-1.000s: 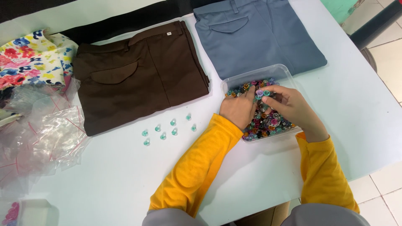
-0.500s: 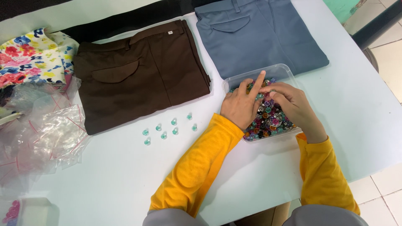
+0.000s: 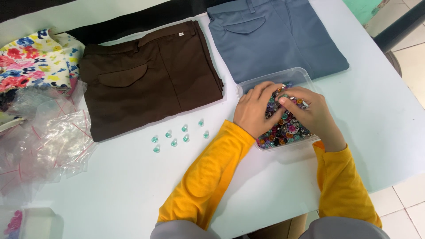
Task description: Sorting small colorful buttons from a container and placing them into small plastic bags
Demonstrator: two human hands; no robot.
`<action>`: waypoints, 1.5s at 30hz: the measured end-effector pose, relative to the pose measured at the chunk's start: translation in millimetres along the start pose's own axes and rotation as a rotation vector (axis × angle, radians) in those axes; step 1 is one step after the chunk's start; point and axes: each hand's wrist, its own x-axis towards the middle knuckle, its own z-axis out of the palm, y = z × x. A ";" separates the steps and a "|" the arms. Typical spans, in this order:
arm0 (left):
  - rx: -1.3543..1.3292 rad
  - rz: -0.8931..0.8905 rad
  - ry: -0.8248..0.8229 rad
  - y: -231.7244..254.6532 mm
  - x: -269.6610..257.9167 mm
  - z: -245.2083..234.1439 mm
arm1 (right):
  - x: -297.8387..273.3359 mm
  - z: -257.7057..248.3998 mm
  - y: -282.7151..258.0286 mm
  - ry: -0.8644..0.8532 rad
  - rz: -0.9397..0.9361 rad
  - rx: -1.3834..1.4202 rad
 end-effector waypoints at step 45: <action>0.310 -0.123 0.191 -159.2 -293.3 -223.7 | 10.7 338.6 -115.6 -0.117 -0.594 -0.375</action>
